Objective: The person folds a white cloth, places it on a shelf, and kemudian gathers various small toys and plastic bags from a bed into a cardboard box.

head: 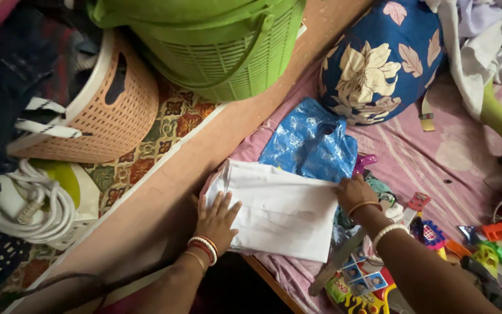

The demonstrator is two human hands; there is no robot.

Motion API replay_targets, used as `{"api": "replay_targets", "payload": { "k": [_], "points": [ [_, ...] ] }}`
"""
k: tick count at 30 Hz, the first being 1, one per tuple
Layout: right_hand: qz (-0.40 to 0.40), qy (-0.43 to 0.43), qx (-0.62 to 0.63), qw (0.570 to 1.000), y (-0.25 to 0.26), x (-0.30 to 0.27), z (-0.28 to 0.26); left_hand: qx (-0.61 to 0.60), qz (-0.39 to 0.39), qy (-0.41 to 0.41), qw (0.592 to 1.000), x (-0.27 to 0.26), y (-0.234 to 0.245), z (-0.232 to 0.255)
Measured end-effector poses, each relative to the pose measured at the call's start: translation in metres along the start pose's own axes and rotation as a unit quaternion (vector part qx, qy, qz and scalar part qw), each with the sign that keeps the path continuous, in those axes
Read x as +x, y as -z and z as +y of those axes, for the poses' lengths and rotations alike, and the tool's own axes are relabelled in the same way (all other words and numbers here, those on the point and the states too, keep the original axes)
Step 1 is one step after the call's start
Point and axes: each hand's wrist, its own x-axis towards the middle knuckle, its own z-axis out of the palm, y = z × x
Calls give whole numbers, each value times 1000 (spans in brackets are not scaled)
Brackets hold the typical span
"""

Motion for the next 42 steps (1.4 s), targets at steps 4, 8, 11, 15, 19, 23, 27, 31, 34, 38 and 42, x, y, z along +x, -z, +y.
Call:
{"api": "replay_targets", "payload": {
  "k": [4,8,11,15,19,23,27,31,34,38,42],
  "points": [
    [211,-56,240,946,-46,-24,-3,28,14,-10,999,4,0,-2],
    [19,52,-74,996,-112,-41,2,7,10,11,1000,6,-4,9],
    [-73,-264,394,878,-137,-63,-8,-10,61,-42,997,13,-9,26],
    [-65,-212,571,790,-135,-72,-14,23,72,-124,989,32,-9,50],
    [-110,-244,685,677,-114,-78,-16,49,5,-136,990,55,-6,61],
    [-121,-234,712,651,-100,-79,-22,80,-84,-81,990,71,-8,61],
    [-107,-260,682,675,-91,-73,-29,99,-109,-54,988,72,-9,62],
    [-81,-318,713,619,-82,-71,-39,84,-80,-91,989,63,-10,68],
    [-73,-233,720,650,-60,-78,-43,71,-76,-106,989,55,-15,72],
    [-68,-256,754,601,-21,-82,-56,45,-61,-99,992,49,-15,73],
    [-60,-235,754,611,17,-105,-49,20,-92,-112,989,47,1,88]
  ]
}}
